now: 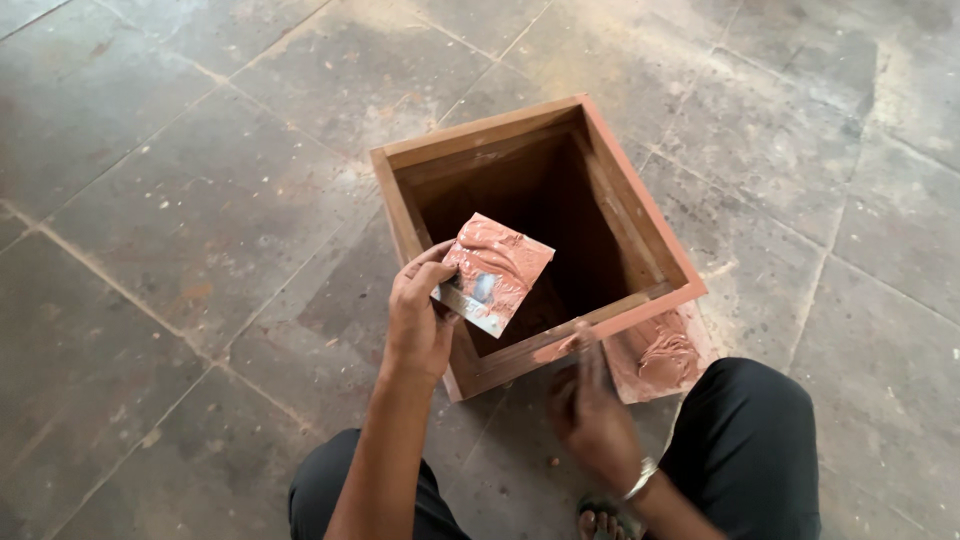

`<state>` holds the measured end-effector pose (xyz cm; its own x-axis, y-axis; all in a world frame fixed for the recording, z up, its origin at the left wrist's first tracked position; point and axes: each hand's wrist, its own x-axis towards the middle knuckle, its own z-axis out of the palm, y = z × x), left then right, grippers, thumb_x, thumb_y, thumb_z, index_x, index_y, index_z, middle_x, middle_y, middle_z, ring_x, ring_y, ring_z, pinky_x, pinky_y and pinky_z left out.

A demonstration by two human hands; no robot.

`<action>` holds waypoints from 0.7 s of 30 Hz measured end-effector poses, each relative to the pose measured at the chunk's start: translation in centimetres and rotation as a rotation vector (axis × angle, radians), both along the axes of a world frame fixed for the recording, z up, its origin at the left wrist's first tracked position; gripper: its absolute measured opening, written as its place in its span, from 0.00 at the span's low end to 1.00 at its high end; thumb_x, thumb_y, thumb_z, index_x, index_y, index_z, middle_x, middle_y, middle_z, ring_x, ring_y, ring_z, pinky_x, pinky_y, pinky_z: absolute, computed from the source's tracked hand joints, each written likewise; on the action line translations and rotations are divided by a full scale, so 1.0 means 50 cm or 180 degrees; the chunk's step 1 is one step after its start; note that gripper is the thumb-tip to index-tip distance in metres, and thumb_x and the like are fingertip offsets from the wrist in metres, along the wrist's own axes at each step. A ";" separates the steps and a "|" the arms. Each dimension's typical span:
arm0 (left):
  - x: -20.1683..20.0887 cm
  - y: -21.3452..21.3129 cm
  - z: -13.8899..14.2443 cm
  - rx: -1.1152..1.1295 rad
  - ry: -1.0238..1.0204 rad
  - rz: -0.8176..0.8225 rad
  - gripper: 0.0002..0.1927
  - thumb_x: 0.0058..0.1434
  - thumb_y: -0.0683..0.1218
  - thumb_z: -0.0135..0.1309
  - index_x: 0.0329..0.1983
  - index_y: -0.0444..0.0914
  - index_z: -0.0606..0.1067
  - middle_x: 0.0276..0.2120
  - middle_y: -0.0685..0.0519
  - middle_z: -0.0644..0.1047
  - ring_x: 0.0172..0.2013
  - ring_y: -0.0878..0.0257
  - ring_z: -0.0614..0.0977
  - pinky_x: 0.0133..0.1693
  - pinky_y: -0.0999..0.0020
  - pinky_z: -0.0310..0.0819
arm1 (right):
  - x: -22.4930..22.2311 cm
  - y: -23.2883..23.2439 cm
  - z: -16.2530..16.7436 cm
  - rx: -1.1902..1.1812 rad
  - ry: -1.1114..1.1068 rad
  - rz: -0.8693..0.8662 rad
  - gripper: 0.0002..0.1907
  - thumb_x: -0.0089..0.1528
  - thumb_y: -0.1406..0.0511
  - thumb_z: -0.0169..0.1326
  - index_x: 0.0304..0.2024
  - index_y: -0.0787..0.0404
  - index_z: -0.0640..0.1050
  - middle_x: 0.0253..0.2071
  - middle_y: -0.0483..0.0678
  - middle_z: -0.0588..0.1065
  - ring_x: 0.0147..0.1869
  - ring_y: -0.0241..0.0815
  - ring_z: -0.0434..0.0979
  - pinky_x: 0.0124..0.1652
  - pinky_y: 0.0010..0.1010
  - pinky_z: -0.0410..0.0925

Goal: The person applies pink wood filler to the edges and corners of a small wooden box using a small metal putty knife. They repeatedly scoop filler from a square tile on the floor and smooth it along the box's seams and edges.

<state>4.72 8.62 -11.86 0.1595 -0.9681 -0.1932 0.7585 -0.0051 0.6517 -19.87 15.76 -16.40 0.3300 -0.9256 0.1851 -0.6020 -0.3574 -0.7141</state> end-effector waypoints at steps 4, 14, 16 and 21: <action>0.004 0.001 0.003 -0.0177 0.0123 -0.0014 0.19 0.60 0.41 0.48 0.53 0.28 0.77 0.34 0.52 0.80 0.26 0.69 0.79 0.24 0.76 0.70 | 0.101 0.089 -0.006 0.0911 -0.0169 0.0409 0.50 0.58 0.73 0.55 0.75 0.60 0.42 0.40 0.48 0.81 0.34 0.42 0.83 0.31 0.30 0.77; 0.032 0.014 0.001 -0.0370 0.0114 0.0029 0.19 0.62 0.40 0.46 0.54 0.25 0.76 0.33 0.53 0.80 0.25 0.72 0.78 0.23 0.78 0.66 | 0.104 0.056 0.064 0.1146 0.2185 0.0425 0.59 0.59 0.59 0.59 0.76 0.60 0.30 0.29 0.56 0.81 0.30 0.55 0.80 0.32 0.45 0.71; 0.035 0.011 -0.004 -0.0220 0.0187 0.0096 0.20 0.61 0.40 0.46 0.54 0.25 0.75 0.34 0.53 0.80 0.26 0.71 0.79 0.25 0.77 0.69 | 0.106 0.077 0.057 0.1390 0.2864 0.0920 0.57 0.65 0.52 0.56 0.77 0.56 0.30 0.28 0.54 0.81 0.31 0.53 0.81 0.34 0.43 0.72; 0.044 0.017 -0.005 -0.0460 0.0116 0.0019 0.19 0.63 0.41 0.46 0.54 0.25 0.76 0.31 0.54 0.79 0.22 0.73 0.75 0.21 0.79 0.62 | 0.053 0.032 0.061 0.0879 0.1516 0.0393 0.55 0.58 0.64 0.56 0.76 0.53 0.34 0.34 0.54 0.83 0.28 0.54 0.81 0.28 0.43 0.72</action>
<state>6.93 9.46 -12.13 0.1608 -0.9853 -0.0575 0.7814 0.0914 0.6173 -17.22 17.34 -13.37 0.4267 -0.8678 -0.2545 -0.8462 -0.2839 -0.4509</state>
